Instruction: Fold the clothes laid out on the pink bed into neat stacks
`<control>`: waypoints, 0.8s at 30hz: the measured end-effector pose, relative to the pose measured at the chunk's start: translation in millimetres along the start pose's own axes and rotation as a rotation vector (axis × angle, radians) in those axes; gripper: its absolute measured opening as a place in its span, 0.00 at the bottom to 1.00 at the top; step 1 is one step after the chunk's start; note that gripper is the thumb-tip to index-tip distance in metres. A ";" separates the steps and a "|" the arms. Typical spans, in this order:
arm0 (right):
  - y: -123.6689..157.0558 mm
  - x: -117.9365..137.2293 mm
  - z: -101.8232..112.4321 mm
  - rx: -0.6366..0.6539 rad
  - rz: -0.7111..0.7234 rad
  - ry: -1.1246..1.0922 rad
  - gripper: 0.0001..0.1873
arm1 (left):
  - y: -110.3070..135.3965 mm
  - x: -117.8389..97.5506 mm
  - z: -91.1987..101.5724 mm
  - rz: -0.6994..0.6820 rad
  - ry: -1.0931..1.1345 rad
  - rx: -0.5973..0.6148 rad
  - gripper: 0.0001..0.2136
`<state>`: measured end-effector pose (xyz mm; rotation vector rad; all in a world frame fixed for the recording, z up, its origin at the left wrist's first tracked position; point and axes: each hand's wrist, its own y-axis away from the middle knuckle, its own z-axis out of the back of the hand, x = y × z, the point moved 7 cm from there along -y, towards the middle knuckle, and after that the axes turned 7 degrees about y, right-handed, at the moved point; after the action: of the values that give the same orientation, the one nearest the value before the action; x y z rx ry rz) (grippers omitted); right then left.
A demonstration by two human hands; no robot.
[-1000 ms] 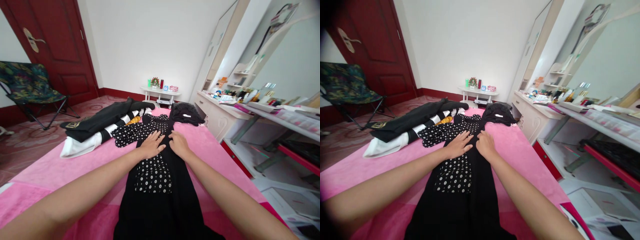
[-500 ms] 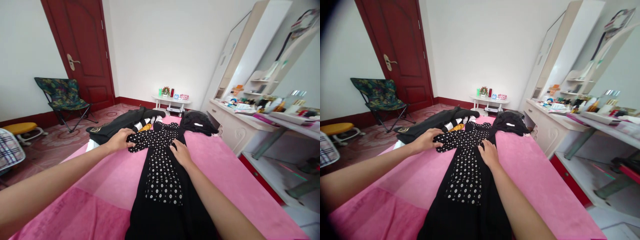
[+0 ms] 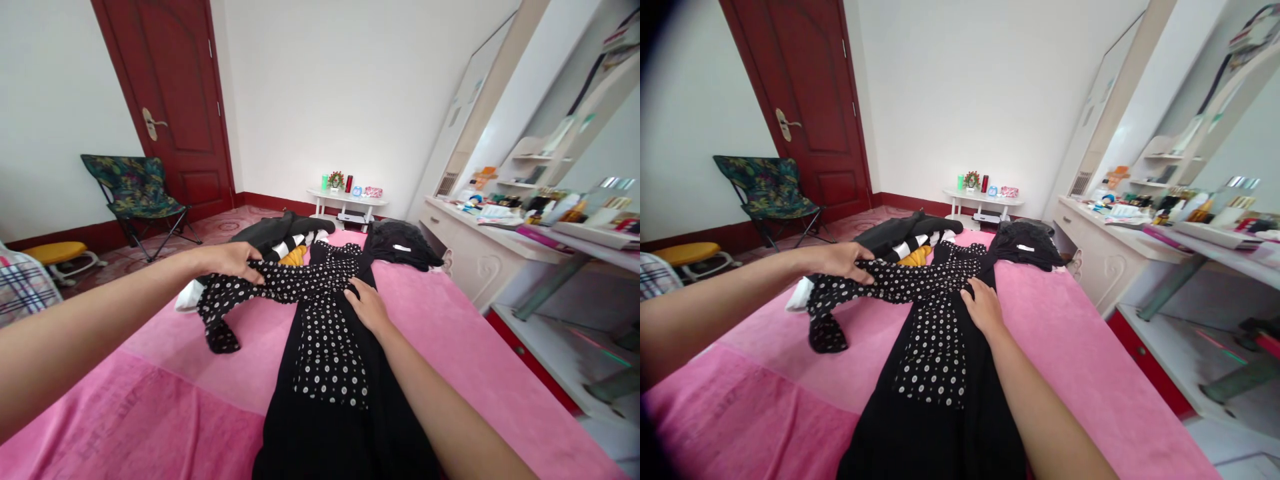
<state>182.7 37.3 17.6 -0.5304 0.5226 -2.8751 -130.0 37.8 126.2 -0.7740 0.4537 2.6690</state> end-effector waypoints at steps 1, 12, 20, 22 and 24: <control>0.8 0.2 -0.5 0.005 -0.002 0.010 0.24 | 0.0 16.8 -5.7 0.053 -0.004 0.098 0.16; -53.4 1.5 26.9 0.097 -0.167 0.207 0.23 | 20.8 56.6 16.5 0.233 0.417 0.090 0.21; -107.0 41.1 0.6 0.212 0.114 0.039 0.24 | 41.2 -32.0 10.4 0.081 0.338 0.158 0.19; -109.9 48.7 -8.6 0.267 0.174 -0.036 0.24 | 45.6 -42.9 6.4 0.058 0.319 0.181 0.19; -111.4 52.6 -17.3 0.341 0.193 -0.149 0.22 | 49.0 -47.5 1.6 0.054 0.329 0.220 0.18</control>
<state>116.3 133.5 60.0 -0.5930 0.0518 -2.6331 -111.8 -15.9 164.3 -1.1473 0.8445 2.4858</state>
